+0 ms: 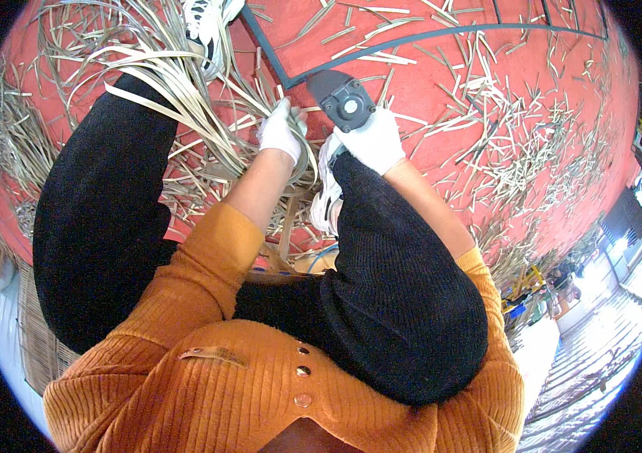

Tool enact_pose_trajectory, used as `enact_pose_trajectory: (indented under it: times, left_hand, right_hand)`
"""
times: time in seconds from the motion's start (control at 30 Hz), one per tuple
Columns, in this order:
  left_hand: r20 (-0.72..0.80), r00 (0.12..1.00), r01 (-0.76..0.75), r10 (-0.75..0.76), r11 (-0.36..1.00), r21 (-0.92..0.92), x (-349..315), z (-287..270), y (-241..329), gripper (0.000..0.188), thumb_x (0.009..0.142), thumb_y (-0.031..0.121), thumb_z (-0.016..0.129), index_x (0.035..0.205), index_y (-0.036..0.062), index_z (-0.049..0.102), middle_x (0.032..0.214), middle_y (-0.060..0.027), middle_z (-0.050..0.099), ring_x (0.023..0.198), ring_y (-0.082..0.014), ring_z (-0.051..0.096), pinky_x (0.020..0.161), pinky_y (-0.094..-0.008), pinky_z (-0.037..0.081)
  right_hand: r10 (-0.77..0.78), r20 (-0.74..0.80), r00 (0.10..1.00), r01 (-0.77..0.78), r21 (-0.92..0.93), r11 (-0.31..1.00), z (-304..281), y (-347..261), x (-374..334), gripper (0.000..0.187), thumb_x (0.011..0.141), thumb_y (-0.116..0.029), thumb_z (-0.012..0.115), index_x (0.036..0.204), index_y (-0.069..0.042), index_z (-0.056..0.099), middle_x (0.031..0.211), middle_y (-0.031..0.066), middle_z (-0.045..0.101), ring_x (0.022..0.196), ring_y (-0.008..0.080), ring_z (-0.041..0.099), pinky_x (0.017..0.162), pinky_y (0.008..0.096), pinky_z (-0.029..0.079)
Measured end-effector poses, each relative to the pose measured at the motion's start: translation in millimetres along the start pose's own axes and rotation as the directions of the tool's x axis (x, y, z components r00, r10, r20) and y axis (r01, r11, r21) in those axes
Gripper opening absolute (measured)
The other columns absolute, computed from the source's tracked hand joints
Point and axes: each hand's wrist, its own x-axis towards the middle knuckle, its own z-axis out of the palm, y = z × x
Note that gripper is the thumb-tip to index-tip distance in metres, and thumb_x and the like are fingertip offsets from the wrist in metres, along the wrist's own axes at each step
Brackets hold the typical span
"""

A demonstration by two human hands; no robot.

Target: The person assembles a rectangular frame using thin bamboo strips and a metal frame. They use a pneumatic nail gun to fasten the bamboo to the frame, then add more bamboo strips across the frame, securing them with the nail gun.

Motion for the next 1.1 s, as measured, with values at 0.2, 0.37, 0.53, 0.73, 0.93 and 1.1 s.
enact_pose_trajectory:
  times: [0.2, 0.37, 0.53, 0.73, 0.93, 1.1]
  left_hand:
    - [-0.009, 0.999, 0.039, -0.041, 0.988, -0.150, 2.9, 12.0, -7.0, 0.008, 0.094, 0.014, 0.066, 0.099, 0.0097, 0.063, 0.081, -0.0031, 0.067, 0.066, -0.0180, 0.065, 0.058, -0.0298, 0.052]
    - [-0.024, 0.996, 0.082, -0.085, 0.993, -0.081, 32.8, 13.2, -20.7, 0.014, 0.095, 0.015, 0.059, 0.104, 0.0083, 0.067, 0.096, -0.0069, 0.072, 0.087, -0.0238, 0.069, 0.080, -0.0358, 0.056]
    - [0.355, 0.931, 0.065, -0.082, 0.996, 0.058, 71.1, -1.7, -43.2, 0.033, 0.102, 0.018, 0.035, 0.117, 0.0085, 0.063, 0.121, -0.0116, 0.068, 0.111, -0.0260, 0.062, 0.099, -0.0395, 0.047]
    - [0.249, 0.968, 0.011, 0.020, 0.993, -0.119, 94.6, -10.9, -66.7, 0.031, 0.080, 0.017, 0.072, 0.107, 0.0015, 0.065, 0.094, -0.0106, 0.068, 0.078, -0.0247, 0.068, 0.068, -0.0387, 0.054]
    - [0.326, 0.945, -0.040, 0.030, 0.999, 0.023, 96.7, -14.6, -63.3, 0.025, 0.089, 0.017, 0.058, 0.109, 0.0045, 0.065, 0.101, -0.0111, 0.069, 0.088, -0.0249, 0.067, 0.075, -0.0376, 0.053]
    - [0.360, 0.933, -0.072, -0.022, 0.967, 0.245, 79.4, -10.5, -52.3, 0.034, 0.100, 0.014, 0.034, 0.113, 0.0056, 0.065, 0.113, -0.0127, 0.069, 0.105, -0.0259, 0.065, 0.090, -0.0382, 0.051]
  right_hand:
    - [-0.064, -0.001, 0.998, 0.064, -0.046, 0.997, 9.2, -7.2, 0.7, 0.025, 0.077, -0.024, 0.076, 0.086, -0.001, 0.070, 0.073, 0.0173, 0.070, 0.070, 0.0313, 0.072, 0.062, 0.0387, 0.055]
    - [-0.089, 0.072, 0.993, 0.094, -0.057, 0.994, 12.1, -13.0, 5.8, 0.028, 0.075, -0.025, 0.076, 0.091, -0.003, 0.071, 0.074, 0.0185, 0.069, 0.071, 0.0351, 0.071, 0.062, 0.0399, 0.054]
    - [-0.105, 0.157, 0.982, 0.136, -0.198, 0.971, 14.2, -12.3, 10.7, 0.030, 0.074, -0.025, 0.075, 0.097, -0.006, 0.071, 0.073, 0.0191, 0.067, 0.072, 0.0390, 0.068, 0.062, 0.0407, 0.054]
    - [-0.138, 0.176, 0.975, 0.175, -0.212, 0.961, 16.3, -9.9, 11.0, 0.031, 0.074, -0.025, 0.076, 0.098, -0.008, 0.070, 0.073, 0.0181, 0.067, 0.071, 0.0388, 0.068, 0.061, 0.0423, 0.054]
    - [-0.144, 0.197, 0.970, 0.190, -0.238, 0.952, 18.9, -13.2, 15.1, 0.034, 0.074, -0.028, 0.077, 0.101, -0.010, 0.069, 0.075, 0.0177, 0.068, 0.072, 0.0383, 0.069, 0.062, 0.0425, 0.054]
    - [-0.146, 0.217, 0.965, 0.210, -0.306, 0.929, 18.2, -13.3, 18.9, 0.038, 0.074, -0.031, 0.078, 0.105, -0.011, 0.069, 0.076, 0.0176, 0.069, 0.074, 0.0378, 0.069, 0.064, 0.0430, 0.055]
